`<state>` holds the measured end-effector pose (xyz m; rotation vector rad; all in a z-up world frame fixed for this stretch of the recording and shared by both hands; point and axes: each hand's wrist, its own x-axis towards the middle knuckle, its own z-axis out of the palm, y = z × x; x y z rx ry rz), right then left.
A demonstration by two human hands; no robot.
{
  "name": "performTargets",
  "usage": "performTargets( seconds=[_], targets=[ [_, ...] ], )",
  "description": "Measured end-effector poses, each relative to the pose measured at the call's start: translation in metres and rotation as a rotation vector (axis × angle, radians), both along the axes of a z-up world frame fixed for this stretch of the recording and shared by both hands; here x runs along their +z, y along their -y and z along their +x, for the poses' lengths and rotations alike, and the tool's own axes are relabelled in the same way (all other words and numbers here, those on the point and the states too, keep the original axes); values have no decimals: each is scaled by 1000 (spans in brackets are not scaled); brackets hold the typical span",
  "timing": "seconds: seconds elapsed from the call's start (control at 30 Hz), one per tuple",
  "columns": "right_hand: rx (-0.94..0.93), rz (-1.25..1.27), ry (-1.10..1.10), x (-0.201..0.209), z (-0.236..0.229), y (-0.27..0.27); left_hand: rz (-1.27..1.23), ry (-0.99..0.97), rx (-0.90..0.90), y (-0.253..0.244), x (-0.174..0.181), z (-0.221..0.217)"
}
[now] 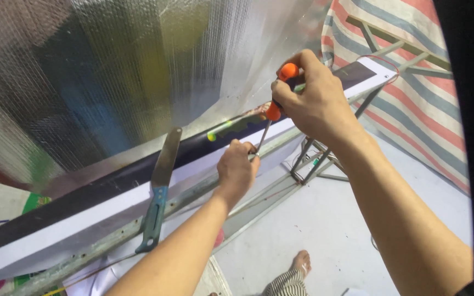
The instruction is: The person uses a screwdriver to tighten screws along the edge of a long, rectangular frame. They also use a knife to pry or adjust parts of the frame's edge. The task involves working on the frame's structure, likely for repair or assembly.
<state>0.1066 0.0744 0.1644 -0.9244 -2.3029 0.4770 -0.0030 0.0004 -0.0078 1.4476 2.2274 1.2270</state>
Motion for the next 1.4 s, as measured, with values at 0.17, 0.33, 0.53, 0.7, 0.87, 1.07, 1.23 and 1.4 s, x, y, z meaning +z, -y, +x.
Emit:
performTargets(
  seconds=[0.17,0.33,0.53,0.7,0.87,1.07,1.23,1.4],
  targets=[
    [-21,-2,27,1,-1,18,24,-147,18,-9,-19,-3],
    [-13,23,-73,-5,2,23,-64,-142,31,-15,-22,-4],
    [-76,-65,-188,-1,18,33,-29,-92,16,-12,-16,-4],
    [46,-87,-159,9,38,22,-109,11,-7,-6,-4,-4],
    [16,-133,-142,5,35,22,-148,-7,43,-15,-15,-4],
    [-91,-74,-152,-1,39,14,-122,79,46,-17,-19,-10],
    [-170,-167,-330,-18,41,-6,-139,194,32,-22,-25,-16],
    [-133,-113,-260,-10,42,-4,-159,176,0,-14,-13,-15]
  ],
)
